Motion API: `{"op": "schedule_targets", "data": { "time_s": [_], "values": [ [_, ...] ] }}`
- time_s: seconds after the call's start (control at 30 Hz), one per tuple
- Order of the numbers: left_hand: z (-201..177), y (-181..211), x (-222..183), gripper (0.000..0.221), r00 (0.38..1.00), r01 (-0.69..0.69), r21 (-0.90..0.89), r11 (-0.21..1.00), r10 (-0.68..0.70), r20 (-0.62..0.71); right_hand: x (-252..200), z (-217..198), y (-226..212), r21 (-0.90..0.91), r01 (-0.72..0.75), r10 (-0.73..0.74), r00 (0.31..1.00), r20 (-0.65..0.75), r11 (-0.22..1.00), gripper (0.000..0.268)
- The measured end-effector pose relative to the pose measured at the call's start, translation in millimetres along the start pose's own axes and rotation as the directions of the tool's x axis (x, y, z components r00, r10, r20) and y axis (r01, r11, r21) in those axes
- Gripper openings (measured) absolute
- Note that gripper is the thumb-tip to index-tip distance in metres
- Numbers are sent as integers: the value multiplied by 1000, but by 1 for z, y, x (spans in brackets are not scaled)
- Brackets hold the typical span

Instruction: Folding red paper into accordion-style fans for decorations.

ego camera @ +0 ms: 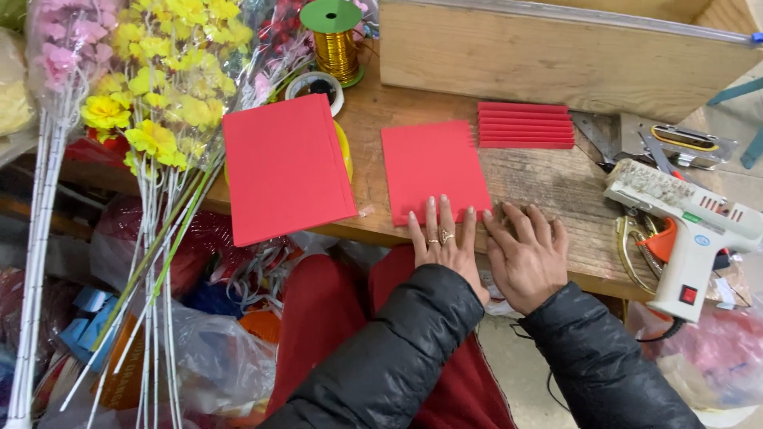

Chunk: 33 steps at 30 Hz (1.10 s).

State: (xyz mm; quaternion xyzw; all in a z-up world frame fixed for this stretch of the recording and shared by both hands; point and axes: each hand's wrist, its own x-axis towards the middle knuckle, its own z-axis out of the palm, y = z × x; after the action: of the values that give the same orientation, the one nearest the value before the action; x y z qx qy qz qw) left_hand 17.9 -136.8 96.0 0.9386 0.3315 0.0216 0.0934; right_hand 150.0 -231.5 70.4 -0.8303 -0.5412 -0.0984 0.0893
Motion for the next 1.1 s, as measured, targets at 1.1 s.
{"op": "schedule_targets", "data": {
  "time_s": [1.1],
  "values": [
    [-4, -65, -48, 98, 972, 128, -191, 973, -162, -172, -32, -54, -36, 735, -361, 385, 911, 148, 573, 57]
  ]
}}
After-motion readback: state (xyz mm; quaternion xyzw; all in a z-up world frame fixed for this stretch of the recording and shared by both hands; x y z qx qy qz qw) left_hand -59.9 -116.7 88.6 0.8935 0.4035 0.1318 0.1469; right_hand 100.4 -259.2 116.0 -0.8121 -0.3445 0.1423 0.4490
